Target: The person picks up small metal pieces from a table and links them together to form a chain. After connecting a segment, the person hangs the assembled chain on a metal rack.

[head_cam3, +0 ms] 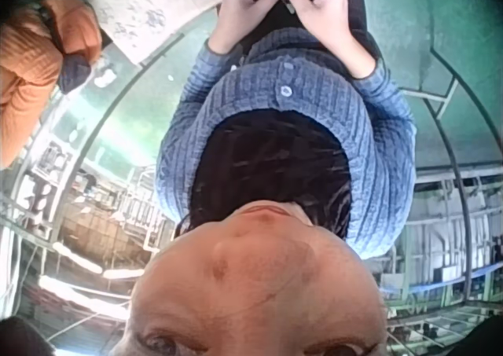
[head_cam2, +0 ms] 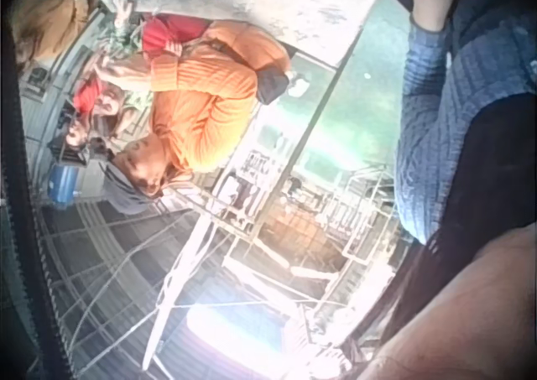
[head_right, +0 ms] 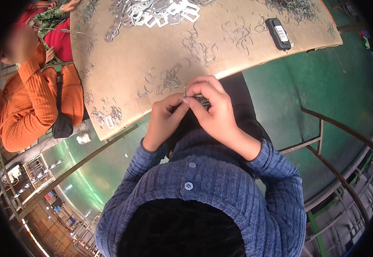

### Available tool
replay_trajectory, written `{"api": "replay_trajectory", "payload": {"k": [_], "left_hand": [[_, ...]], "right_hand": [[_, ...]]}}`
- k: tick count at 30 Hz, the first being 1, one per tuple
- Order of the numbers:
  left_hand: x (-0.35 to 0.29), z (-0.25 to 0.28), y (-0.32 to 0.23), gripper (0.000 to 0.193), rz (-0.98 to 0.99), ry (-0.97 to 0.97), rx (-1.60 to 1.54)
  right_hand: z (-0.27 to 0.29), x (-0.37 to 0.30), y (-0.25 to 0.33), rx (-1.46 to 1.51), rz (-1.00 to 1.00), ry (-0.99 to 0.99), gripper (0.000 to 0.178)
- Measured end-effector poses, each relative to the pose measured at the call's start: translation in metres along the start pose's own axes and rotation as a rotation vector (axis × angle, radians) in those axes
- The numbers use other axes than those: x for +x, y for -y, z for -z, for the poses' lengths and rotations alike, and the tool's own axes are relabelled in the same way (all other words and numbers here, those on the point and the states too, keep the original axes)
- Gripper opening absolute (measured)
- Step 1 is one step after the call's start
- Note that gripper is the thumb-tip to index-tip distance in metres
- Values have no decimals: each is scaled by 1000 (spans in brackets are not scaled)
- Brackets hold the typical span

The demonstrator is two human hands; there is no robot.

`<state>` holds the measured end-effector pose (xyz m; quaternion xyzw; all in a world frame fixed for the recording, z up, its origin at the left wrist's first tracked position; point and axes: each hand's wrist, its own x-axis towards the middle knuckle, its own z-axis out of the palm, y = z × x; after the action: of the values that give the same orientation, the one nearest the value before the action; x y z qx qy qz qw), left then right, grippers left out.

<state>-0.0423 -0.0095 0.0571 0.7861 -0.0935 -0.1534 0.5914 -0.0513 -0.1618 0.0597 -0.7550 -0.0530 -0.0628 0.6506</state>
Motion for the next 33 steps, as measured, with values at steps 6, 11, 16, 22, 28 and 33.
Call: {"api": "replay_trajectory", "payload": {"k": [6,11,16,22,28,33], "left_hand": [[46,61,0,28,144,549,-182],[181,94,83,35,23,-323,41],[232,62,84,50,-246,-644,863],[212,66,90,43,-281,-527,970],[138,69,79,32,-107,-346,114],[76,62,38,24,309,-16,-988]], "right_hand": [[2,-4,-1,-276,407,40,16],[-7,-9,1,-137,347,56,16],[-7,-9,2,-162,345,69,16],[-5,-9,-1,-146,321,76,15],[-1,-6,-3,-118,277,80,13],[3,-7,-5,-114,187,98,14]]}}
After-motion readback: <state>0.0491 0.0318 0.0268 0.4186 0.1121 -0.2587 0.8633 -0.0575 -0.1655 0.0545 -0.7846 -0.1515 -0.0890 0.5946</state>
